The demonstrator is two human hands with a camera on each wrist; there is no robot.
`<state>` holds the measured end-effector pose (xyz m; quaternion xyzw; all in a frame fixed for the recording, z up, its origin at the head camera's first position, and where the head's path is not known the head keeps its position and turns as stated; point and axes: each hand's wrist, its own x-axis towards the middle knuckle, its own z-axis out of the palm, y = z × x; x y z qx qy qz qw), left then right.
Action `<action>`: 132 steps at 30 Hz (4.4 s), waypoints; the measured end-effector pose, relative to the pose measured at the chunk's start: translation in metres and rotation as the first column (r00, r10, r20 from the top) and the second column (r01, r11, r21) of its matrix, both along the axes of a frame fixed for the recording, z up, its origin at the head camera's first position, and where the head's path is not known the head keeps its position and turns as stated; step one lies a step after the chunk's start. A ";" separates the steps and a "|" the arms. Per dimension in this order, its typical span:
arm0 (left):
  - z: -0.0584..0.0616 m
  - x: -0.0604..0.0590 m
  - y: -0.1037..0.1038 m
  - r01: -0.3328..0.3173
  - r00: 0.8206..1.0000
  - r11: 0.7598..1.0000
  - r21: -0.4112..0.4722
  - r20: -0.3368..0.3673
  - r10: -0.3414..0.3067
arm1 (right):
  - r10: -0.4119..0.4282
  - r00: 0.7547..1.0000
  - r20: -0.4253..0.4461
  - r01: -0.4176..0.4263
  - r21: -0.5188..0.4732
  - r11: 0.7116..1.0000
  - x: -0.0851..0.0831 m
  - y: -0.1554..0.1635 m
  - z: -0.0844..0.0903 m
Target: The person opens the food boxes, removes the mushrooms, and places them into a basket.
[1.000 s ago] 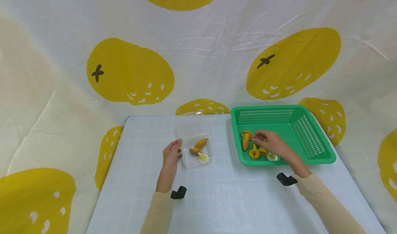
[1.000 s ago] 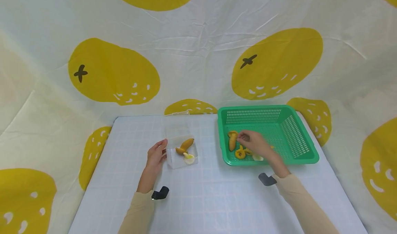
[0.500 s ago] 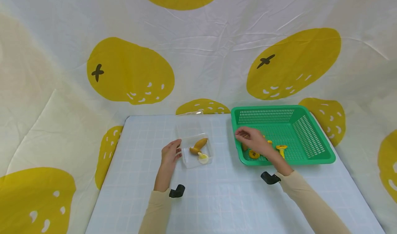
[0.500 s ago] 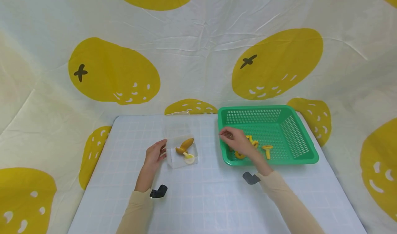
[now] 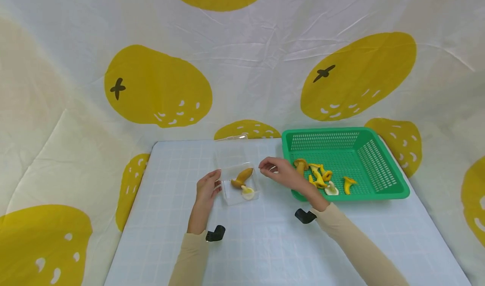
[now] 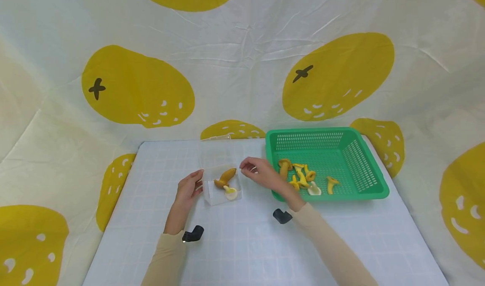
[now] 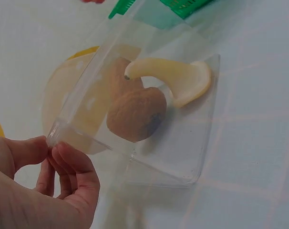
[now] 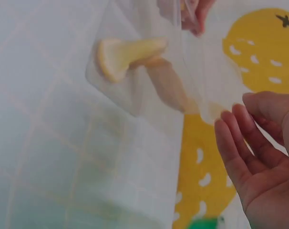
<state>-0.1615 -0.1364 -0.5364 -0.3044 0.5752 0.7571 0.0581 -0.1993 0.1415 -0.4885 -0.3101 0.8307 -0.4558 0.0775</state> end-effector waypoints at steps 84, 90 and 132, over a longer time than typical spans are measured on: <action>-0.004 0.000 0.004 -0.014 1.000 0.997 -0.082 0.005 0.014 | -0.103 0.930 0.353 0.211 -0.282 0.936 -0.014 0.108 0.021; -0.005 0.000 0.003 -0.008 1.000 0.997 -0.078 -0.002 0.008 | -0.165 0.924 0.346 0.265 -0.268 0.926 -0.013 0.139 0.019; -0.004 0.003 0.004 -0.007 1.000 0.995 -0.099 0.011 0.009 | -0.415 0.865 0.280 0.367 0.211 0.906 0.001 0.241 -0.026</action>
